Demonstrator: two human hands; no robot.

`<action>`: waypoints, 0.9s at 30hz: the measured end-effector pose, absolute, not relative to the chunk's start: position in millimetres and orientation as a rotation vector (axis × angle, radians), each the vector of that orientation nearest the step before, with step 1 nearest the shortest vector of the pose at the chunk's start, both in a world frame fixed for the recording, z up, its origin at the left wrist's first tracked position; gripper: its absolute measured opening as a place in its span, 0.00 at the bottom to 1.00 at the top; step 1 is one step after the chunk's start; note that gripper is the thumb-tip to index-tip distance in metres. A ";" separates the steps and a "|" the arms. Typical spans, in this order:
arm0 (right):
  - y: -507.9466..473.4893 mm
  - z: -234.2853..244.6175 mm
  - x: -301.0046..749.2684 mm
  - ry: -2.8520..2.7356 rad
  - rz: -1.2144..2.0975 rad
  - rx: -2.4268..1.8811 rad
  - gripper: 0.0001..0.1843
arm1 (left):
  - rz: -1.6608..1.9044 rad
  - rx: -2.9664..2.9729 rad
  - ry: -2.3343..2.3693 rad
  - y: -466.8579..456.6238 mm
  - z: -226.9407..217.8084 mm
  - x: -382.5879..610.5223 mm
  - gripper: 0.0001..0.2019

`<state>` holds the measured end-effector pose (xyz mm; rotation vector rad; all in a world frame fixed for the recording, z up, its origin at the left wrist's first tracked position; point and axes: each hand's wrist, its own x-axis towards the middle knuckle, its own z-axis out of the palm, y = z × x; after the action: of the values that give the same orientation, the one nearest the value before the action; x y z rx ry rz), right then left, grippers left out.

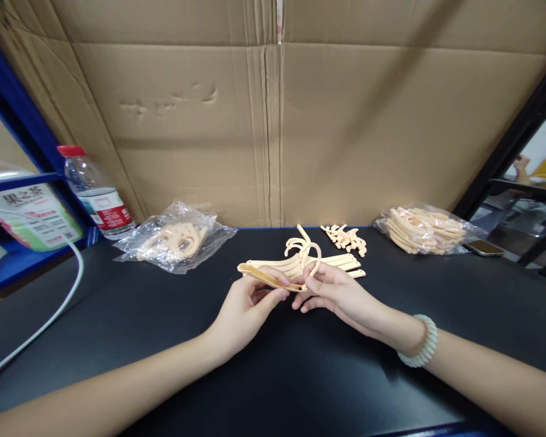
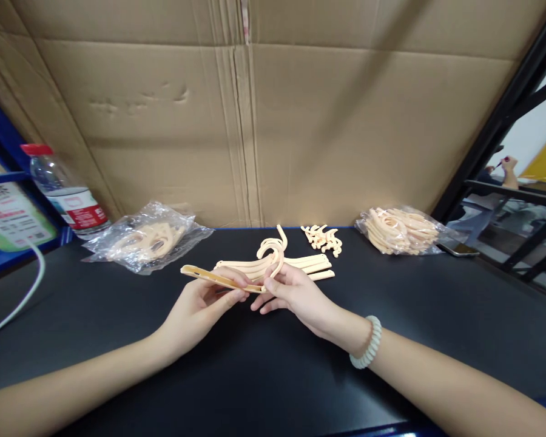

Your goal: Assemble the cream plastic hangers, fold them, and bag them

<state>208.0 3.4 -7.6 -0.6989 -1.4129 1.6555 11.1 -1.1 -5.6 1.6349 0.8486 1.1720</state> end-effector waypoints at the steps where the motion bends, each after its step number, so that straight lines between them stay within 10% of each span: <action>1: 3.6 -7.7 207.8 -1.411 1.653 -0.701 0.13 | 1.175 1.642 0.846 -1.1 -5.5 11.2 0.04; 27: -0.8 -3.4 202.5 -1.406 1.528 -0.789 0.14 | 1.137 1.695 0.857 -4.6 -0.7 13.0 0.04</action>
<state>202.5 -0.8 -3.4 -0.7888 -1.4061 1.5278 13.0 -4.6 -0.7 1.6949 0.8568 1.1371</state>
